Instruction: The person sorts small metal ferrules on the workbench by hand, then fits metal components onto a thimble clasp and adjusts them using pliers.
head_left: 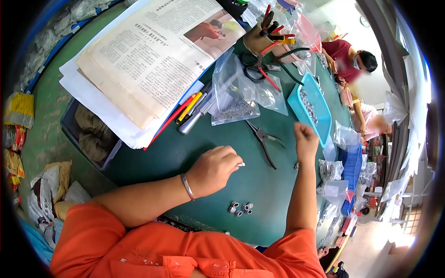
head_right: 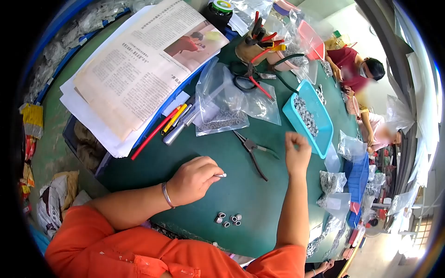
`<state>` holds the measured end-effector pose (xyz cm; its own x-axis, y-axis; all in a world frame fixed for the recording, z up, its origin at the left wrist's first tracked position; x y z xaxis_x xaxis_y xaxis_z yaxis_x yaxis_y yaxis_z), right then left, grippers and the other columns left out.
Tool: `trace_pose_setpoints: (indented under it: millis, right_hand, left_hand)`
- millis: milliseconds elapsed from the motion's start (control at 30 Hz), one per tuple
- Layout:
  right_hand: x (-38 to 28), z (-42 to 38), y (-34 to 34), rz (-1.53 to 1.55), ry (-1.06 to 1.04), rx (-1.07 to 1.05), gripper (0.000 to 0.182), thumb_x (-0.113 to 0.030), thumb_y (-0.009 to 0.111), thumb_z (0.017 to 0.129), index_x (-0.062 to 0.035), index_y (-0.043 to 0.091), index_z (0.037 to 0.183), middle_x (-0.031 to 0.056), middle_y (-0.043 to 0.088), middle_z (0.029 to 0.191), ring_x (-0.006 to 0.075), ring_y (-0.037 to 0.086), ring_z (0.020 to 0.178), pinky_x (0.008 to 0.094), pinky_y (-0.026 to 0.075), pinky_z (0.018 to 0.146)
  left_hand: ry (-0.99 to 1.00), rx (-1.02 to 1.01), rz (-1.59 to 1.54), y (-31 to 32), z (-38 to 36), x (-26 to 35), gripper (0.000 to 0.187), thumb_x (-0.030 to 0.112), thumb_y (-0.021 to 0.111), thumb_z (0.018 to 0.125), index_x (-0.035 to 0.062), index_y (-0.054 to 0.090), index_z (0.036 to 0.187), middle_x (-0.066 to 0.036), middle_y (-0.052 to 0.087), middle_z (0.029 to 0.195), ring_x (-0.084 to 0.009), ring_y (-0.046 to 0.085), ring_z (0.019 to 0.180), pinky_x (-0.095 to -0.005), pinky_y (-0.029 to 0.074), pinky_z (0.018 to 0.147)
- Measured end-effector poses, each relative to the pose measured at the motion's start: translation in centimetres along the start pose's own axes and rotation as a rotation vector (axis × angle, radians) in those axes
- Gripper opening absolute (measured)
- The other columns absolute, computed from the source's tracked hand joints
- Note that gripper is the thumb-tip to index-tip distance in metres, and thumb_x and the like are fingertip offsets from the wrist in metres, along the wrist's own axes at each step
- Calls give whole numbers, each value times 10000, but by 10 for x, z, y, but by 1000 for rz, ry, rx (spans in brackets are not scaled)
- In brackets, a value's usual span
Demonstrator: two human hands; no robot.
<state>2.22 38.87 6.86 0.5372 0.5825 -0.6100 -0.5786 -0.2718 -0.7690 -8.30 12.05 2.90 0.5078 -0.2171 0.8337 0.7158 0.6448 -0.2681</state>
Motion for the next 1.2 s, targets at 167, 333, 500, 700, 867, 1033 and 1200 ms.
trace_pose_setpoints:
  millis: [167,333,500,700,867,1033,1200]
  right_hand:
    - [-76,72,56,-348,-560,50,159,-41,618,735,-10,638,890,183,610,937,332,572,894,393,464,772]
    - [-45,118,117,-546,-321,-149,256,-147,620,760,-33,620,990,182,577,1035,359,547,956,428,460,815]
    - [-43,109,95,-391,-573,-41,155,-74,572,802,-20,604,943,183,585,907,375,553,862,440,449,719]
    - [-107,81,9,-306,-842,193,120,-7,578,819,-15,624,929,159,599,780,308,590,710,332,472,653]
    - [-161,109,-33,-173,-690,355,191,-96,555,868,-9,626,1022,154,638,780,199,622,717,282,477,656]
    - [-203,156,-39,-529,-733,401,224,-147,563,836,-42,637,1020,150,652,829,275,635,769,345,483,681]
    - [-210,196,11,-1152,-724,80,163,-73,498,779,-43,633,867,170,630,902,327,621,844,418,491,733]
  left_hand:
    - [-24,9,23,0,1,-6,137,-20,638,710,27,582,825,-96,565,811,-277,565,757,-344,468,676]
    - [-37,27,9,-1,1,-11,128,-13,642,712,28,584,819,-88,568,813,-268,568,765,-329,474,672]
    - [-28,20,-8,0,0,-7,113,-2,638,727,32,588,822,-83,568,814,-263,568,770,-327,478,675]
    - [-42,13,-22,6,-3,-7,108,7,639,732,35,582,820,-81,564,810,-263,565,759,-327,475,673]
    - [-14,12,-12,8,-4,-8,120,13,642,733,43,577,829,-77,558,802,-254,569,756,-325,476,673]
    - [-26,13,-31,6,-5,-8,89,28,605,757,46,564,833,-84,546,809,-270,555,770,-345,467,684]
    - [-17,-5,-10,8,-5,-7,130,14,643,728,47,574,832,-83,561,807,-261,568,761,-334,478,680]
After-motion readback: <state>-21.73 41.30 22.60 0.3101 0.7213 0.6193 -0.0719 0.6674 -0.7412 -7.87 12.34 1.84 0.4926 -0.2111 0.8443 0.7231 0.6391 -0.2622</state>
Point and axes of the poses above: each hand's wrist, its own z-axis towards the middle knuckle, its own y-axis out of the palm, x = y × z, the point moved 4 cm from there along z, towards the middle knuckle
